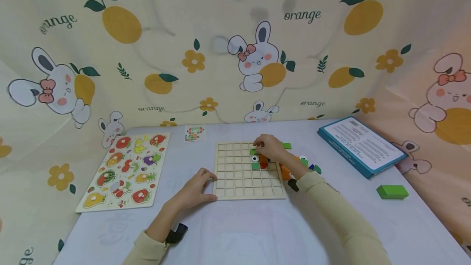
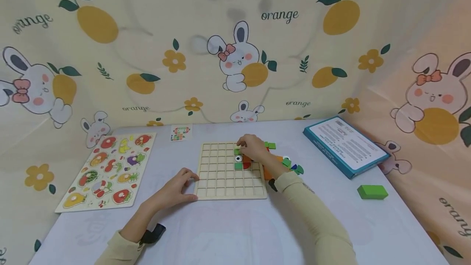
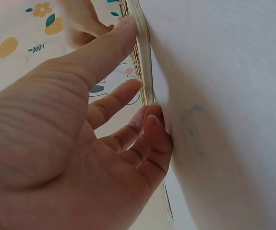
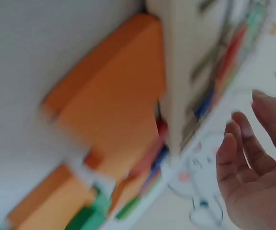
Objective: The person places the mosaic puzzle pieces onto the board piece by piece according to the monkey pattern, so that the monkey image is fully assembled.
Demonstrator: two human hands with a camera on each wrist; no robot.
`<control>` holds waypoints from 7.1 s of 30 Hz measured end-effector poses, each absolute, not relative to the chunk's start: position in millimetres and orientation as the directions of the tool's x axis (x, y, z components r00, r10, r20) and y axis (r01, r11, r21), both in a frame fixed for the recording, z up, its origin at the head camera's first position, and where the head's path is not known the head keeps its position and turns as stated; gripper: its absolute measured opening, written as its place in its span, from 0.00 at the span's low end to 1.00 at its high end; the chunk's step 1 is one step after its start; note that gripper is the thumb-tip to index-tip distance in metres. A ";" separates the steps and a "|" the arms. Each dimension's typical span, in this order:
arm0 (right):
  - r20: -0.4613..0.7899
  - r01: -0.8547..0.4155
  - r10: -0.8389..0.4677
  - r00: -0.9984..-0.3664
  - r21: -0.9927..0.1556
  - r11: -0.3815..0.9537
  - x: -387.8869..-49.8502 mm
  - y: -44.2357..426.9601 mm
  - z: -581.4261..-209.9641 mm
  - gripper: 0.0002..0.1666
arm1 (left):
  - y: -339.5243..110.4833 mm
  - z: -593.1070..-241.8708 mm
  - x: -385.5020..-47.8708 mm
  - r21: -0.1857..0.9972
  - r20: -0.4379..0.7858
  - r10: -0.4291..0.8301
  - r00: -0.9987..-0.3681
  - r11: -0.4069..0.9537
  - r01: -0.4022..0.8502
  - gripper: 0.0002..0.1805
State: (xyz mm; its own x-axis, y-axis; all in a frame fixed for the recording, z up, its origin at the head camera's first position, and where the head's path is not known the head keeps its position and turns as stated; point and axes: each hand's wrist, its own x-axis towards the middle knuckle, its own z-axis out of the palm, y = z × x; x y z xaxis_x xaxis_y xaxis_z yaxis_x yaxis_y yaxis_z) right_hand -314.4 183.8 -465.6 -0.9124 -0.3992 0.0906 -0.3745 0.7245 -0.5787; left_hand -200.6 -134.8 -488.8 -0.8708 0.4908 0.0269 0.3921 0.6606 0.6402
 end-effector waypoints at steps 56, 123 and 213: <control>-0.039 -0.201 -0.318 -0.947 -0.699 0.686 -295.2 282.8 -457.1 0.15 | -135.8 -488.4 -199.6 0.637 0.024 0.486 -0.873 0.665 0.388 0.30; -0.125 -0.151 -0.391 -0.912 -0.783 0.604 -222.7 331.4 -477.2 0.14 | -136.9 -490.8 -200.4 0.625 0.028 0.501 -0.865 0.667 0.406 0.31; 0.003 -0.316 -0.453 -0.891 -0.720 0.617 -343.7 202.2 -453.8 0.09 | -132.6 -489.3 -200.6 0.633 0.052 0.514 -0.856 0.647 0.426 0.30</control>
State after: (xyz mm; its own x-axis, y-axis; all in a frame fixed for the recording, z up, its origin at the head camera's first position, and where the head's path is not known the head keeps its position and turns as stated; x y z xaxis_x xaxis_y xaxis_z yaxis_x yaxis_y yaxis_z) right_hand -343.7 202.2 -453.8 -0.8915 -0.4531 0.0027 -0.3160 0.6174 -0.7204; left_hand -200.6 -132.6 -489.3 -0.8565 0.5136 0.0516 0.4258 0.6465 0.6330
